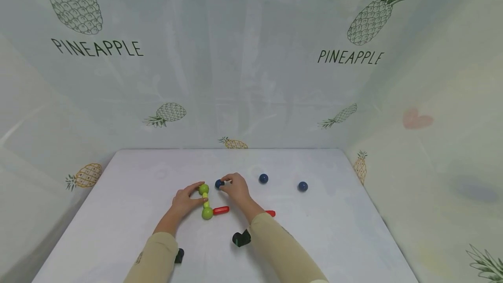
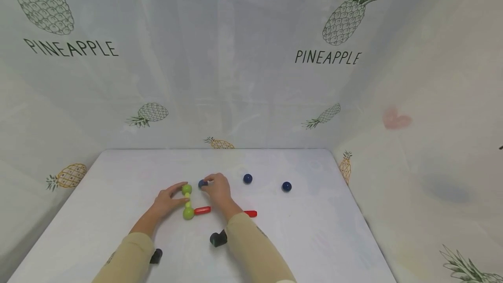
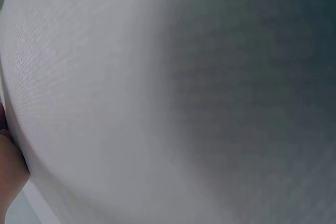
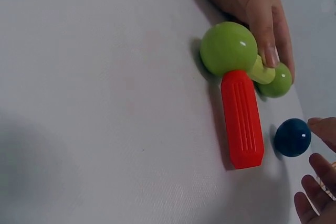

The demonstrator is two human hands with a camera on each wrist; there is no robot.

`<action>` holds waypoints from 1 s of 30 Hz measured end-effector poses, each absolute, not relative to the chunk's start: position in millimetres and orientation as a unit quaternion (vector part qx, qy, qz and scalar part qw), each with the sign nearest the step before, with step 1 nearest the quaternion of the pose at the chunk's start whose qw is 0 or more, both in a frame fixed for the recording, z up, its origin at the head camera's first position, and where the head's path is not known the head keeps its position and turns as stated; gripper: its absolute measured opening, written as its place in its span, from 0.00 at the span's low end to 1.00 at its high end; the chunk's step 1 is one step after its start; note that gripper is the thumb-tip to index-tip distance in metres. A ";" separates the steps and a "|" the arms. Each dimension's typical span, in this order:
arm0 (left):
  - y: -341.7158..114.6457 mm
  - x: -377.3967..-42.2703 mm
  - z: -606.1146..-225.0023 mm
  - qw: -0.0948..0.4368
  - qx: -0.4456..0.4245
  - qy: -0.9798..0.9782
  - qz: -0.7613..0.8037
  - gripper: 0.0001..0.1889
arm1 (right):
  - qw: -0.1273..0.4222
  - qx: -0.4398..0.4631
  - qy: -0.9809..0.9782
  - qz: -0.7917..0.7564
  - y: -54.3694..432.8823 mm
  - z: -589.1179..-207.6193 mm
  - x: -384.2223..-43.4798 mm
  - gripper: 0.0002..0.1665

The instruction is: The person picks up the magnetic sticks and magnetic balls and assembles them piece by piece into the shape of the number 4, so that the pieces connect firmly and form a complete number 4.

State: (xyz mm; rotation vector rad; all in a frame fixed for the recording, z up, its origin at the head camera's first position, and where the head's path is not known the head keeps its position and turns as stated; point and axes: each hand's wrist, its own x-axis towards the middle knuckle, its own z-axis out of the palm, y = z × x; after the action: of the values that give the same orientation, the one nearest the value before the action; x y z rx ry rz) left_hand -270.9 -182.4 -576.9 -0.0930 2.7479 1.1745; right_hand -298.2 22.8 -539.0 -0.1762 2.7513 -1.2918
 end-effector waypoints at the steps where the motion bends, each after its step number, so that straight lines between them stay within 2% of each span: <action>1: -181.9 -270.7 -576.7 0.075 -0.031 0.917 0.391 0.37 | 0.050 -0.057 0.902 -0.425 22.3 -539.3 -298.7 0.11; 30: -180.8 -266.3 -571.5 0.061 -0.021 0.916 0.396 0.35 | 0.050 -0.047 0.891 -0.449 12.6 -554.2 -306.4 0.11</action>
State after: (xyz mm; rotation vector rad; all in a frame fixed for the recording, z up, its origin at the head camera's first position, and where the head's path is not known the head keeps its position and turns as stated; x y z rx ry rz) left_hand -266.3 -180.8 -571.5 -0.0630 2.7716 1.1969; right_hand -306.4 12.6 -554.2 -0.1420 2.7130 -1.3681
